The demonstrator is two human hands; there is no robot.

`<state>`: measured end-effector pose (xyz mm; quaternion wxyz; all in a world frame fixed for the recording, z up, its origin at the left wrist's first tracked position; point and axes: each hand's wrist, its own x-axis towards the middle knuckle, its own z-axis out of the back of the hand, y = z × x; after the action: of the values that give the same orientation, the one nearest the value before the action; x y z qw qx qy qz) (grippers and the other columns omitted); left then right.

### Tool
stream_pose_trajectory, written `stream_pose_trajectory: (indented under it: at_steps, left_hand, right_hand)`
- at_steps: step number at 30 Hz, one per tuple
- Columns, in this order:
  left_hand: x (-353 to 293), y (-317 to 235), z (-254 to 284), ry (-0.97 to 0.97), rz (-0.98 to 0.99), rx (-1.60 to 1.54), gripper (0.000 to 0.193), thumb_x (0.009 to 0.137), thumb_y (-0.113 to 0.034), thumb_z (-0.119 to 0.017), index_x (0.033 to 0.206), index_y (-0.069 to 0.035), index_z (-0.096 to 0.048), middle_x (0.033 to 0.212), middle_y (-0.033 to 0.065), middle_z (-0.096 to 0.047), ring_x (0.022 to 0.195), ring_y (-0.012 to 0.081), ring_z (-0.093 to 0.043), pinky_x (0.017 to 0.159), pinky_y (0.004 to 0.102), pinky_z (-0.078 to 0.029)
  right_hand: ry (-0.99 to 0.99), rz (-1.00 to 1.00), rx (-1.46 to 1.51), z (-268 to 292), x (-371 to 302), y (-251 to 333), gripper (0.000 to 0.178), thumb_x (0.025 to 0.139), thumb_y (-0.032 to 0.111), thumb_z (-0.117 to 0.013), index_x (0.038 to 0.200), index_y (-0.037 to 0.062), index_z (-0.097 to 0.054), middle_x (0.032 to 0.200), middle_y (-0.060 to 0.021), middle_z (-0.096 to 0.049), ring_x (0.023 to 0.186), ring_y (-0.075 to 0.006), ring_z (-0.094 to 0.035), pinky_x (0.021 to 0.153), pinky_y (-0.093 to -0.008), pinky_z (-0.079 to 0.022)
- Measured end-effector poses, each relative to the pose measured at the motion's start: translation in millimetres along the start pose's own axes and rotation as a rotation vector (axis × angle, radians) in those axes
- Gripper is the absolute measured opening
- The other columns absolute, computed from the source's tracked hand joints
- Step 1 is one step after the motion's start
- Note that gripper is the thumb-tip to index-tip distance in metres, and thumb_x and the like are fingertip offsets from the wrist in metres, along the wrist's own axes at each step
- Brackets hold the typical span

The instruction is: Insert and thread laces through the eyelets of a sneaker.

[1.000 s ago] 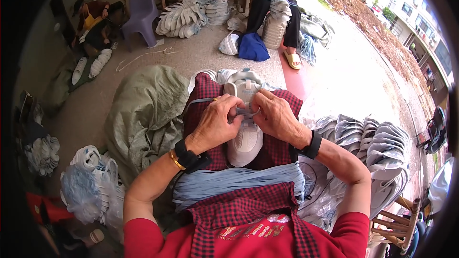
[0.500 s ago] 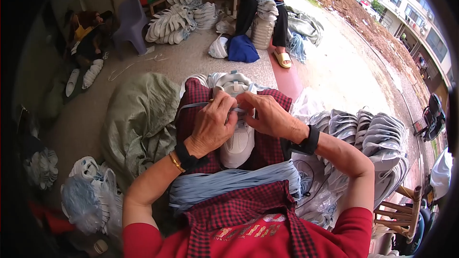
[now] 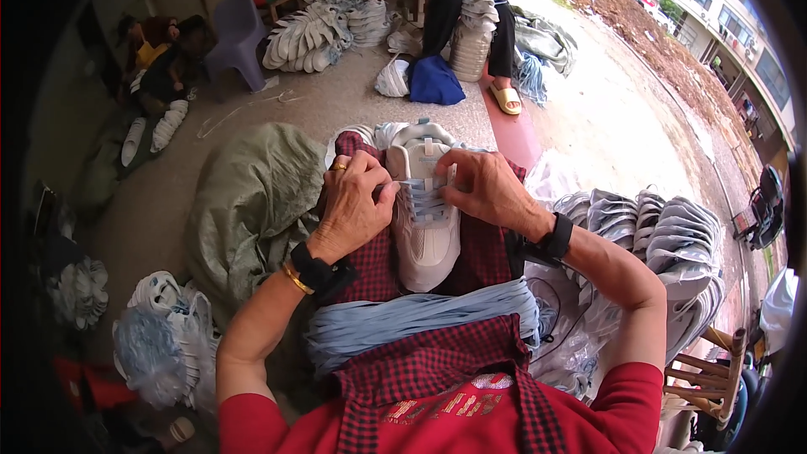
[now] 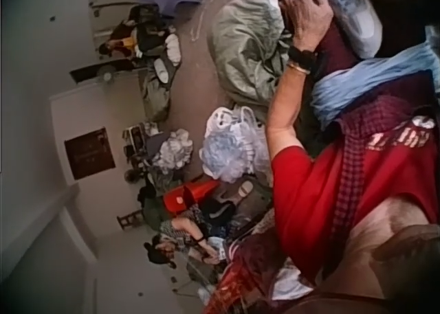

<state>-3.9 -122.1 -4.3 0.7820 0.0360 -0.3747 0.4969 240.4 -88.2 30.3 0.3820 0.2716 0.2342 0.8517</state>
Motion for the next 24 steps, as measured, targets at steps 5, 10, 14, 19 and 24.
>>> stream_pose_trajectory:
  at_steps: [5, 10, 14, 19, 24]
  left_hand:
    - [5, 23, 10, 0.023, 0.069, -0.221, 0.011, 0.081, -0.009, -0.072, 0.078, 0.000, -0.067, 0.097, 0.0094, -0.060, 0.094, 0.0283, -0.060, 0.085, 0.0384, -0.049]
    - [4, 18, 8, 0.054, 0.084, -0.216, 0.011, 0.082, -0.011, -0.071, 0.080, -0.001, -0.069, 0.098, 0.0098, -0.063, 0.094, 0.0282, -0.060, 0.086, 0.0392, -0.048]
    - [4, 16, 6, 0.031, 0.067, -0.194, 0.010, 0.082, -0.011, -0.072, 0.079, -0.002, -0.068, 0.094, 0.0085, -0.065, 0.093, 0.0283, -0.060, 0.084, 0.0396, -0.048]
    - [0, 17, 1, 0.002, 0.096, -0.218, 0.011, 0.082, -0.011, -0.072, 0.078, -0.003, -0.067, 0.092, 0.0063, -0.066, 0.092, 0.0280, -0.059, 0.083, 0.0408, -0.046]
    - [-5, 17, -5, -0.041, 0.074, -0.152, 0.010, 0.081, -0.013, -0.075, 0.077, -0.007, -0.068, 0.092, 0.0042, -0.066, 0.092, 0.0273, -0.059, 0.084, 0.0423, -0.043]
  right_hand:
    - [0.023, -0.037, 0.125, -1, 0, -1, 0.020, 0.081, 0.017, -0.070, 0.096, 0.0045, -0.068, 0.069, -0.0124, -0.067, 0.061, -0.0265, -0.068, 0.058, -0.0395, -0.051]
    - [0.025, 0.034, -0.240, -10, 4, 8, 0.020, 0.084, 0.024, -0.070, 0.085, 0.0039, -0.070, 0.068, -0.0164, -0.067, 0.063, -0.0337, -0.068, 0.058, -0.0438, -0.051]
    - [0.161, -0.049, -0.370, 1, 14, 25, 0.024, 0.084, 0.026, -0.070, 0.080, 0.0030, -0.070, 0.069, -0.0182, -0.067, 0.064, -0.0350, -0.067, 0.058, -0.0455, -0.051]
    - [0.139, 0.009, -0.133, -5, 17, 20, 0.020, 0.082, 0.022, -0.071, 0.086, 0.0029, -0.070, 0.073, -0.0178, -0.068, 0.068, -0.0363, -0.068, 0.061, -0.0455, -0.052]
    - [0.080, 0.179, -0.292, -10, 8, 19, 0.016, 0.080, 0.013, -0.070, 0.092, 0.0059, -0.063, 0.076, -0.0111, -0.064, 0.071, -0.0327, -0.065, 0.063, -0.0434, -0.049]
